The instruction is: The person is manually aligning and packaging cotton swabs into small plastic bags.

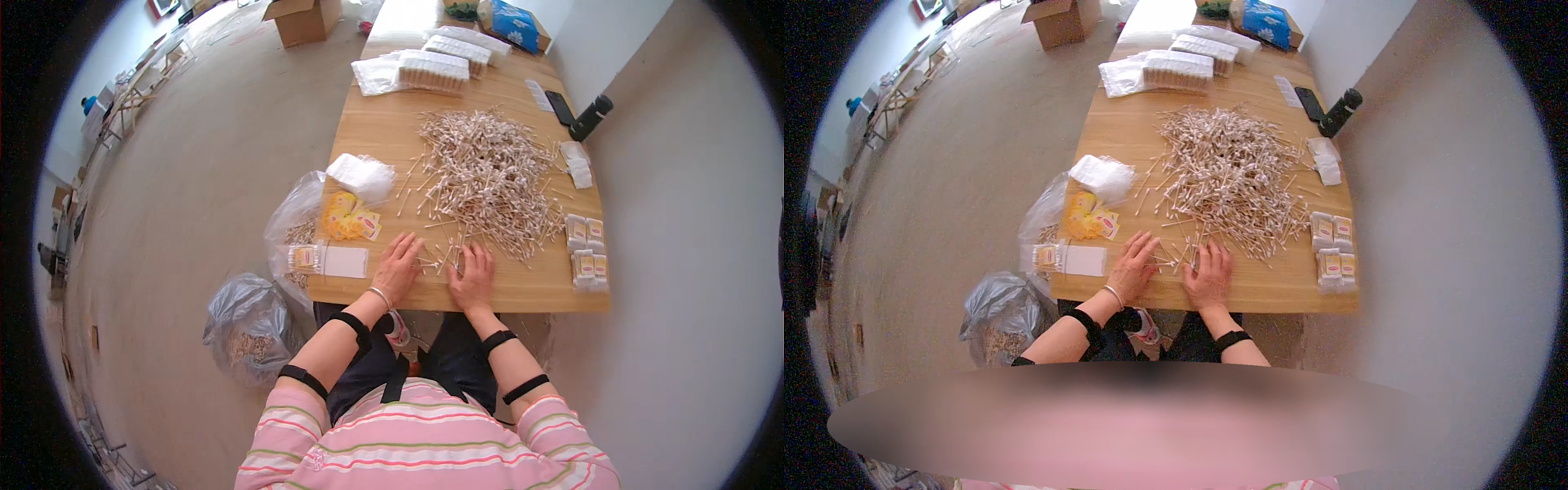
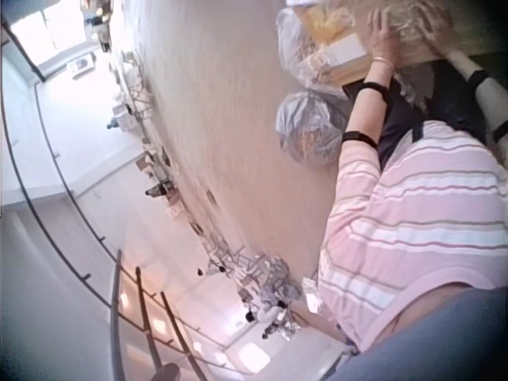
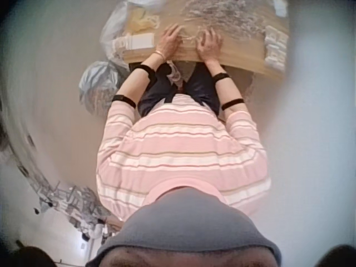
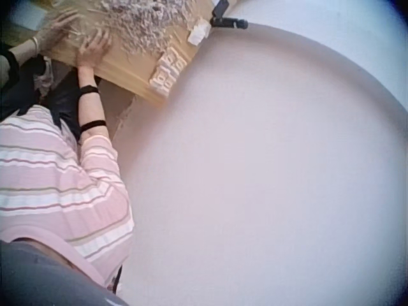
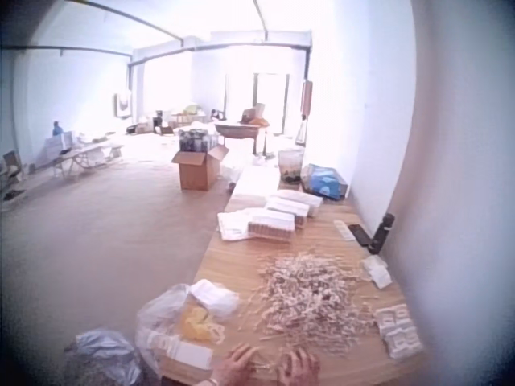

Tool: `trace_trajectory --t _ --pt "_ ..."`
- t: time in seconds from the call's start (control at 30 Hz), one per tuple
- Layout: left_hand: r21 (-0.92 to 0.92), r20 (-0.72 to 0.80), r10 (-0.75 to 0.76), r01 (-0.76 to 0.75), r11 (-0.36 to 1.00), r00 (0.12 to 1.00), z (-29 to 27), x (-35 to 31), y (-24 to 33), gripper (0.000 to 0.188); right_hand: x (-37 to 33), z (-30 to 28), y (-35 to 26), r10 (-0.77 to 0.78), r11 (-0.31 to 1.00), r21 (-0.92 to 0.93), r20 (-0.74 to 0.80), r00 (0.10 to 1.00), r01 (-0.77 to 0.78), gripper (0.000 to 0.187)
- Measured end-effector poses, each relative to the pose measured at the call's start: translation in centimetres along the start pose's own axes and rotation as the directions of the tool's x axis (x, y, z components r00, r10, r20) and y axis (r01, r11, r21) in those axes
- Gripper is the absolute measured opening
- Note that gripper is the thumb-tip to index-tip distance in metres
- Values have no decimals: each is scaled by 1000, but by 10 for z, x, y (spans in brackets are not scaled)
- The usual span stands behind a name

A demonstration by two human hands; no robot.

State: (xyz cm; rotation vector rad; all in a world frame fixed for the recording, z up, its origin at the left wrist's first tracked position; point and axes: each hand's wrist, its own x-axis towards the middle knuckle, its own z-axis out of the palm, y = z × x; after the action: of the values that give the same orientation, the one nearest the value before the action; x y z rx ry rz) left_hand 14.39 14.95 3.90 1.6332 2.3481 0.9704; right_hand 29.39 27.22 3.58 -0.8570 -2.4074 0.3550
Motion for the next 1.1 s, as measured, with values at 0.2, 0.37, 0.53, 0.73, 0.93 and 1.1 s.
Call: trace_trajectory --t 0.2,0.37,0.53,0.73,0.93,1.1 --pt "44 13 154 -155 987 988 4 20 -5 42 1 8 3 34 999 27 -33 999 -33 48" --pt "-156 14 74 -71 985 997 9 8 -12 17 -1 5 -5 183 981 -47 -84 979 -188 34" --pt "-140 -85 84 -96 986 993 6 -11 -7 10 0 4 -5 210 977 -24 -83 974 -213 21" --pt "-48 -146 39 -47 998 989 7 -13 -4 37 7 19 -25 120 987 101 65 991 -127 16" --pt "-37 -103 44 -48 998 994 3 -11 -3 45 5 23 -36 -16 979 202 112 994 -7 22" --pt "-51 -76 57 -61 997 995 3 -11 -5 33 16 24 -32 0 977 214 90 996 -20 28"
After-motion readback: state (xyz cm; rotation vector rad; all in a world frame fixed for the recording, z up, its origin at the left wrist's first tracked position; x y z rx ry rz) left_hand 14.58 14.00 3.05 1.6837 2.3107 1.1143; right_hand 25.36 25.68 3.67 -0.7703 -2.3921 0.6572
